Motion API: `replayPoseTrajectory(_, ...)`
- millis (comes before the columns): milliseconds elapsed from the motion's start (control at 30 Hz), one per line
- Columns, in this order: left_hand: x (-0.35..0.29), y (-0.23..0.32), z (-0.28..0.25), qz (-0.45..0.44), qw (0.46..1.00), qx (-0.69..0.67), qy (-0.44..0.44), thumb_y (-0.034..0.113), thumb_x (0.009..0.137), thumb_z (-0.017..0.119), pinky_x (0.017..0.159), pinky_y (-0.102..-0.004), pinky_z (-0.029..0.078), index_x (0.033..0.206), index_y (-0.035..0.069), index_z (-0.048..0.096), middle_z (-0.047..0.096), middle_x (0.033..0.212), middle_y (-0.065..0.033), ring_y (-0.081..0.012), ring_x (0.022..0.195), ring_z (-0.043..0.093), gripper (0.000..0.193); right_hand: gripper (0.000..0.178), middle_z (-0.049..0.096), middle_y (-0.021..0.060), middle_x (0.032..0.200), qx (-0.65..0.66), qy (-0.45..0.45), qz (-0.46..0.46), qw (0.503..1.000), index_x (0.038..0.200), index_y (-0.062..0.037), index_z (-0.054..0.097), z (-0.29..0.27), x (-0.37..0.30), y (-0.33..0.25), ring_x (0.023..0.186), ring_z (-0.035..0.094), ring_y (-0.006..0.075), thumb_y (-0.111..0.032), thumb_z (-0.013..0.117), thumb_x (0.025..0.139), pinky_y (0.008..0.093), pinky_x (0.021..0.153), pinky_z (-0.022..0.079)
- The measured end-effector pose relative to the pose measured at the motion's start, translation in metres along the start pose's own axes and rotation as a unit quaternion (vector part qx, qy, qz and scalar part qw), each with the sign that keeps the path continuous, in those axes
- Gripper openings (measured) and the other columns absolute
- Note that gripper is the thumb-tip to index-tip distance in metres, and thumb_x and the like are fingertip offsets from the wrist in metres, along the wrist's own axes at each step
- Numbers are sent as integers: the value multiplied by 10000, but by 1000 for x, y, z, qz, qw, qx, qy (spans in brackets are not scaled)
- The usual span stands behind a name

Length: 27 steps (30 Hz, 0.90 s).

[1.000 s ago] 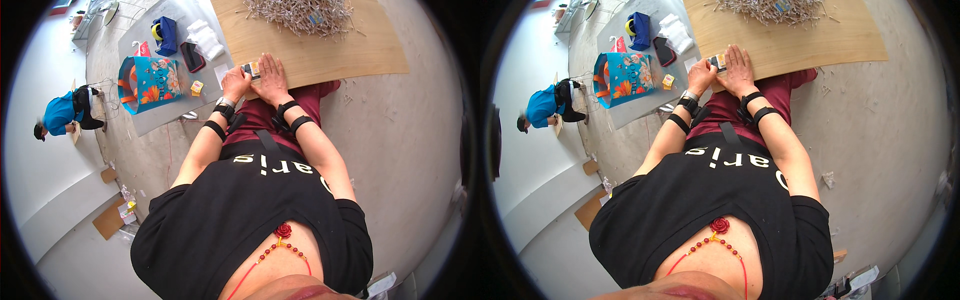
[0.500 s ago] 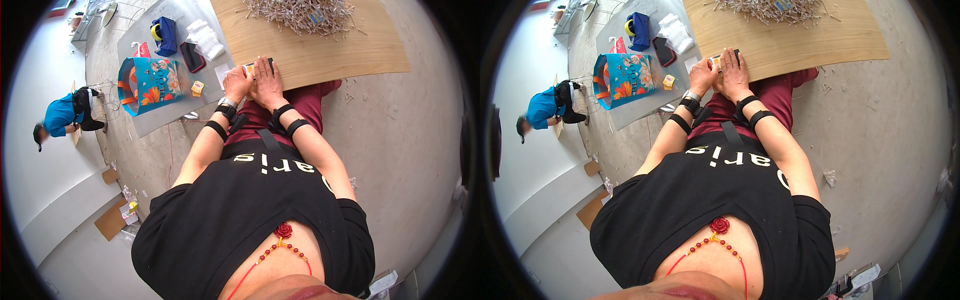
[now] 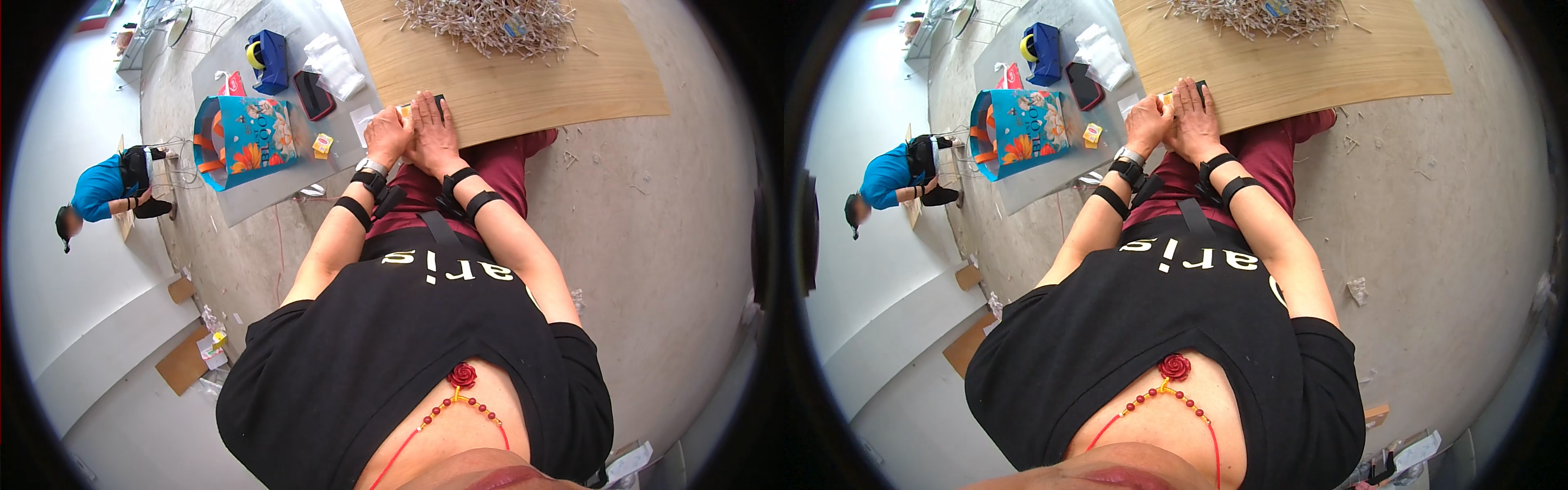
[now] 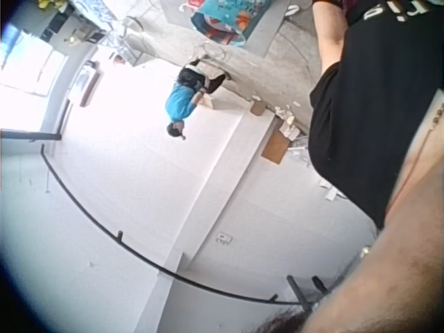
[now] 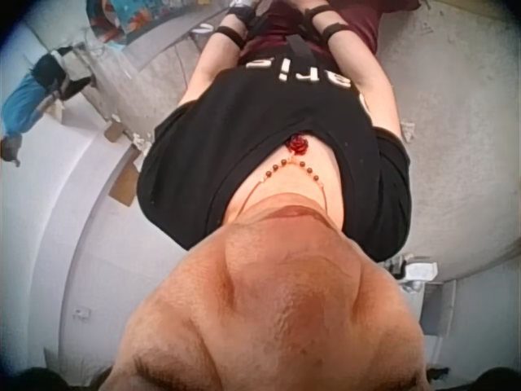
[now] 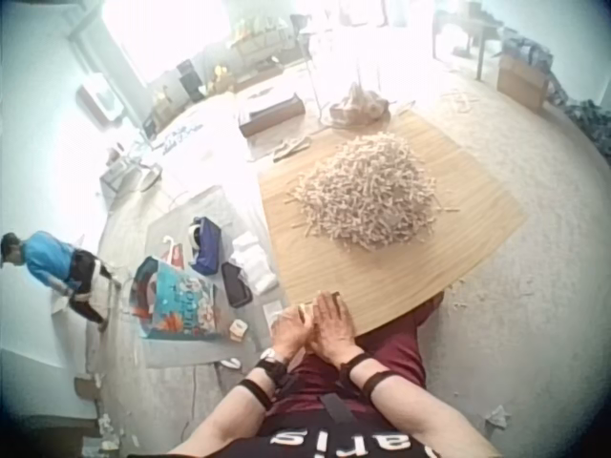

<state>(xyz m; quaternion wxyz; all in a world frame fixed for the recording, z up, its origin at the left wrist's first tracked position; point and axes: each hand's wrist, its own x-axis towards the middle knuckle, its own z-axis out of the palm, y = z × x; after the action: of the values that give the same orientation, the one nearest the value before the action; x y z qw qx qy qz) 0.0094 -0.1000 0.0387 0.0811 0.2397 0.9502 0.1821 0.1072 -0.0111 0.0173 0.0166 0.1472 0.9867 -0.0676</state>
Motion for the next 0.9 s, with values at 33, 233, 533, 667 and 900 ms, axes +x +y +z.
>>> replayPoseTrajectory(33, 0, 1, 0, 1, 1000, 0, 0, 350, 858, 693, 774, -505, 579, 864, 57, 715, 743, 850, -216, -413, 834, 736, 295, 1024, 164, 157, 1760, 5, -1, 1, 1000, 1658, -8, 246, 0, 0, 0, 1649, 23, 286, -669, 532, 931, 493, 1319, -54)
replayPoseTrajectory(233, -1, 6, -6, 4, 1000, 5, -13, 333, 886, 663, 786, -531, 576, 877, 36, 710, 743, 895, -231, -434, 859, 733, 301, 1039, 172, 165, 1756, 18, 7, -5, 1000, 1653, 0, 250, -1, -1, 1, 1647, 39, 294, -670, 539, 914, 494, 1319, -45)
replayPoseTrajectory(533, -3, 8, -9, 16, 1000, 3, -7, 333, 908, 646, 779, -547, 575, 872, 27, 715, 740, 908, -243, -451, 853, 729, 315, 1035, 191, 177, 1748, 49, 14, -22, 998, 1644, 1, 282, -1, 0, 1, 1645, 63, 300, -651, 565, 892, 505, 1316, -29)
replayPoseTrajectory(667, -4, 14, -13, 11, 1000, 0, -6, 346, 922, 636, 769, -549, 575, 866, 33, 723, 741, 899, -242, -453, 839, 729, 330, 1013, 192, 177, 1748, 63, 28, -17, 997, 1643, 2, 287, 3, 0, -6, 1646, 57, 299, -654, 545, 915, 504, 1315, -30)
replayPoseTrajectory(900, -9, -13, -10, 51, 991, -101, 66, 287, 914, 740, 878, -484, 537, 1040, 5, 656, 682, 1008, -220, -393, 974, 667, 320, 1023, 172, 174, 1755, 43, 22, -25, 999, 1642, 19, 274, 4, 1, -7, 1649, 36, 292, -673, 533, 934, 494, 1314, -36)
